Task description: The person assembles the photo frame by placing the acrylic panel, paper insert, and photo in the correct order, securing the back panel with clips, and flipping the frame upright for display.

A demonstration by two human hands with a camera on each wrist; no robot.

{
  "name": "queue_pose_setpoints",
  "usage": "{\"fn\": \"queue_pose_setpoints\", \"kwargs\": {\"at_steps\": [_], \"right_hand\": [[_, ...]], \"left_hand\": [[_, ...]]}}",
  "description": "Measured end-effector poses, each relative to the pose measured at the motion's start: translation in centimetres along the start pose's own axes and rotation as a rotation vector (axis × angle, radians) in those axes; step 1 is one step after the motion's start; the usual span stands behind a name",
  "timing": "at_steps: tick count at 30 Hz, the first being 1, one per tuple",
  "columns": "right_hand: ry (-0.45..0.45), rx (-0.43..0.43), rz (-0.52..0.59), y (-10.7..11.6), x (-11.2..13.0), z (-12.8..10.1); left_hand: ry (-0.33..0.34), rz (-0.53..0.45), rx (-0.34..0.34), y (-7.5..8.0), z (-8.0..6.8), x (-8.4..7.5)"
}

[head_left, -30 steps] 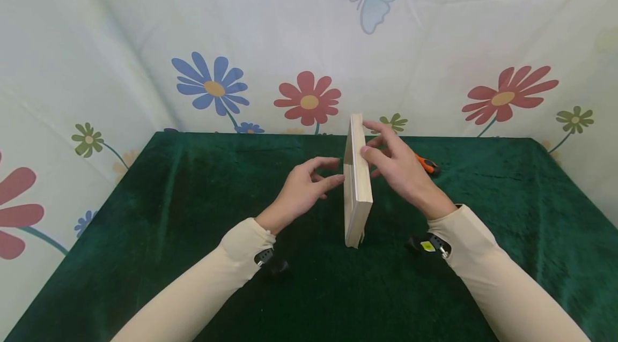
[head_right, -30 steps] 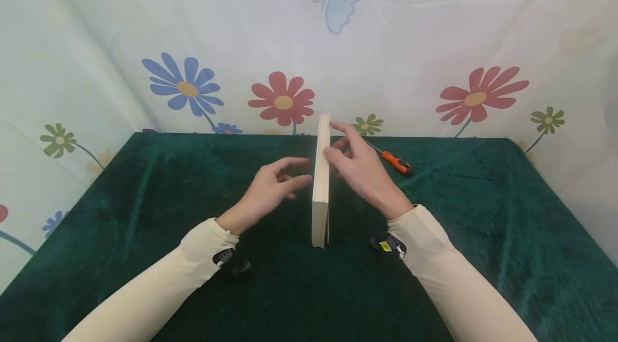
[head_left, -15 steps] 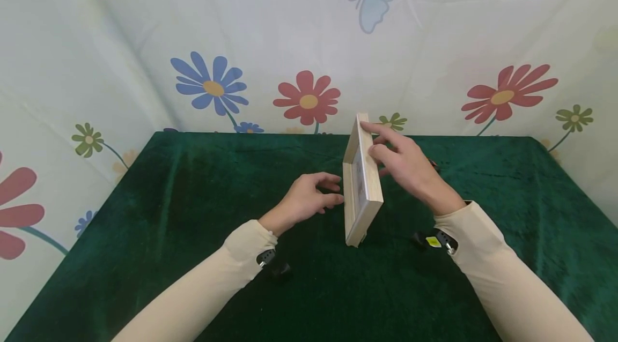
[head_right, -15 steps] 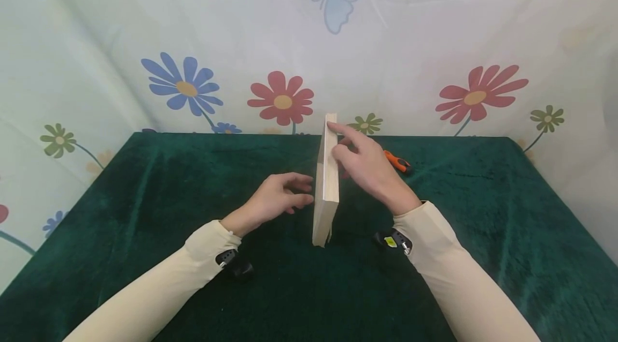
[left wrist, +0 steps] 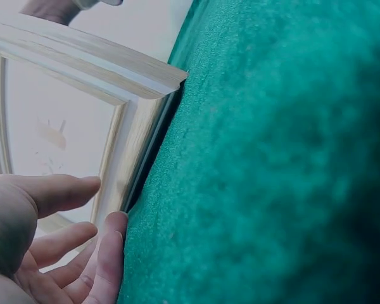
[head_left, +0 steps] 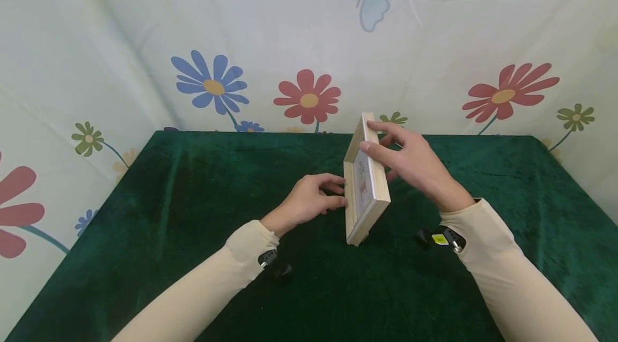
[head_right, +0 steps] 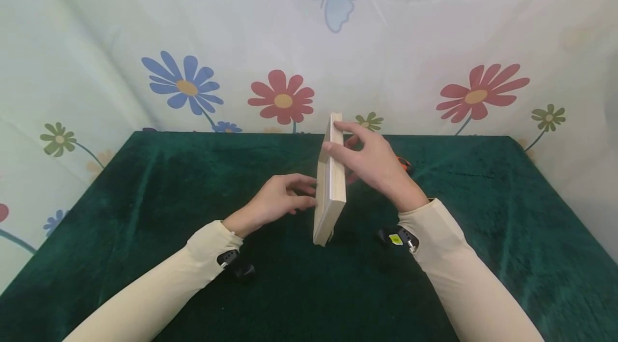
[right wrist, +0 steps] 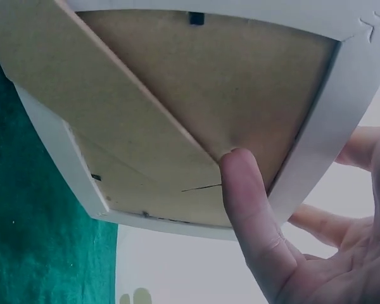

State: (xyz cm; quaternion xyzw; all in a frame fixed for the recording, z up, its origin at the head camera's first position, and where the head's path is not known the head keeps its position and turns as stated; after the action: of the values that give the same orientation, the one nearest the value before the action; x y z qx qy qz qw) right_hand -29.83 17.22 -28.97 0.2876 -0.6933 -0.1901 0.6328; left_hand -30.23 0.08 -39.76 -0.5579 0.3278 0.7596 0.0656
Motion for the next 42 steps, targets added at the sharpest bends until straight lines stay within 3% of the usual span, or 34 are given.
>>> {"fn": "queue_pose_setpoints", "kwargs": {"at_steps": [5,10,19,31,42], "right_hand": [[-0.029,-0.007,-0.002,0.2,-0.1,0.0],[-0.044,-0.017,-0.003,0.5,-0.1,-0.1],[-0.042,-0.051,0.017,0.8,-0.3,-0.1],[-0.025,-0.039,0.126,1.0,-0.8,0.4],[-0.066,0.012,0.236,1.1,-1.7,1.1]], "left_hand": [[0.020,0.001,0.014,0.1,0.4,1.2],[0.023,-0.005,0.006,0.0,0.1,0.7],[0.081,-0.001,-0.083,0.4,-0.2,0.5],[0.079,-0.188,-0.207,1.3,-0.2,1.1],[0.070,-0.276,-0.277,2.2,-0.3,1.5]]}}
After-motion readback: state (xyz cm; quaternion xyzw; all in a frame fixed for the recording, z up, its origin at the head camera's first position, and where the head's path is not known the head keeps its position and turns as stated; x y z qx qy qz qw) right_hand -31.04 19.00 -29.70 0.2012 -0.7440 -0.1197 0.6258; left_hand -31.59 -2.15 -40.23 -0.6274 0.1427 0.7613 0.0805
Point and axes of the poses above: each hand's wrist, its own z-axis towards the middle knuckle, its own y-axis out of the back of the hand, x = y × z, the point moved 10 cm from there along z, towards the middle knuckle, and after that the axes turned 13 degrees about -y, right-handed, at the moved point
